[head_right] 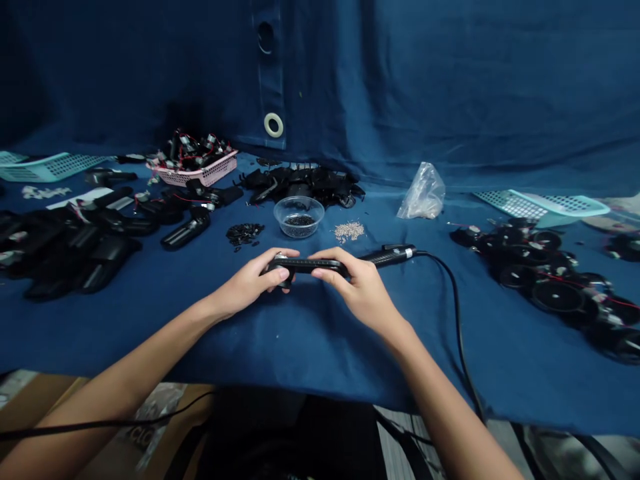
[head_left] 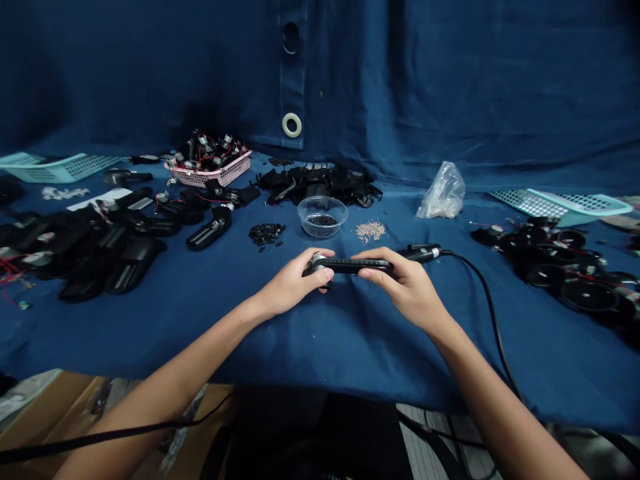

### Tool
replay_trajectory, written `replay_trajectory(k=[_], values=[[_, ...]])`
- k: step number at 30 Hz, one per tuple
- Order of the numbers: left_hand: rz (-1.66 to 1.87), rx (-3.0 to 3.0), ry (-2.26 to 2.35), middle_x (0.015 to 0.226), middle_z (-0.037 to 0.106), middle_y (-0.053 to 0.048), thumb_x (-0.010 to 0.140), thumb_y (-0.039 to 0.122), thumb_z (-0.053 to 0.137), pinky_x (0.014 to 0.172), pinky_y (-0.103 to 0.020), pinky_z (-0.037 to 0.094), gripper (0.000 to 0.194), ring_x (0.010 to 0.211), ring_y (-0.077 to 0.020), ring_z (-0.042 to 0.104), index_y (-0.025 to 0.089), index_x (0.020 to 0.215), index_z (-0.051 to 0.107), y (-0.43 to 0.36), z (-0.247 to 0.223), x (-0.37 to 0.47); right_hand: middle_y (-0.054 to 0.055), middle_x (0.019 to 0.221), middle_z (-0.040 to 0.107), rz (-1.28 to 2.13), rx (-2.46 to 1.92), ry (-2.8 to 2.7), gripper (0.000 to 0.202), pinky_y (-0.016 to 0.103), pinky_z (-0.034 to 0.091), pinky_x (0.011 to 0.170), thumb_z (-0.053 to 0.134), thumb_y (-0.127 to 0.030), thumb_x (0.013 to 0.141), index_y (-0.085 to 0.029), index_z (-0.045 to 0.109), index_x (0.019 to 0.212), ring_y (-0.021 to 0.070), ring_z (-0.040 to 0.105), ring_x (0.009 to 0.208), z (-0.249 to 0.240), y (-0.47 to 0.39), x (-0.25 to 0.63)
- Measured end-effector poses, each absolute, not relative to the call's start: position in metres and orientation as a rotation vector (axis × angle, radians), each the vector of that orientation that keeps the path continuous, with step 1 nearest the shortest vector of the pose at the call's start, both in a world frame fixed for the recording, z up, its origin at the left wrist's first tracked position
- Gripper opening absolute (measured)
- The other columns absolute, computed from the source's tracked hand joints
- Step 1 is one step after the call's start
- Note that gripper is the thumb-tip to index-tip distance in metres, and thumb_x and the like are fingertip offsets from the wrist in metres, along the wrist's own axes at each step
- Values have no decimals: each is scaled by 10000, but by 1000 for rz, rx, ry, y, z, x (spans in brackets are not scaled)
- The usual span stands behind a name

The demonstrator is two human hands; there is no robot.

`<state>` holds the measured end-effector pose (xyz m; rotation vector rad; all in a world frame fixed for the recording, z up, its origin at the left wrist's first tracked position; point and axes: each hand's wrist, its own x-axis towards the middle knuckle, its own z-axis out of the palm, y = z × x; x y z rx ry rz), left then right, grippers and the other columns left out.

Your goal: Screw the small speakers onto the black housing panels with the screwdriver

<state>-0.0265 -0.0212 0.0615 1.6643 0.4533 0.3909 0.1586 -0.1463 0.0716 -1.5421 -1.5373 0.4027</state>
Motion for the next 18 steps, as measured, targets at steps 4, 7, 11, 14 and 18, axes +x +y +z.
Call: replay_trajectory(k=[4,7,11,14,18], values=[[434,1705,519,1018,610,-52,888,405,504,674,-243,449,455,886,-155,583,197,1292,474,-13,68,-43,65,1226,618,435,-1491,-1451,521,395,465,984,625,-372,863,-272,441,1340,224,586,1148,61,-142,159],[526,1678,547,1112,596,-55,890,378,469,684,-241,441,442,969,-172,563,219,1302,476,-1,66,-64,81,1224,611,452,-1509,-1385,533,404,483,975,611,-389,872,-265,418,1353,212,605,1106,48,-139,164],[792,1528,658,1134,581,-53,844,320,563,750,-268,484,434,963,-167,568,206,1260,512,19,62,-97,74,1120,647,472,-1568,-1339,426,389,500,947,568,-408,898,-240,478,1278,192,634,1022,33,-136,168],[1123,1361,708,1061,609,-27,761,227,677,786,-315,518,395,934,-177,613,200,1134,549,46,70,-132,70,1073,655,489,-1583,-1328,386,380,502,940,554,-419,904,-229,504,1236,185,640,992,28,-135,168],[1636,1304,793,827,610,54,664,130,705,779,-350,537,314,801,-164,638,174,916,523,104,95,-201,75,1045,657,503,-1601,-1299,393,386,516,912,548,-440,900,-224,521,1227,196,641,963,26,-134,169]])
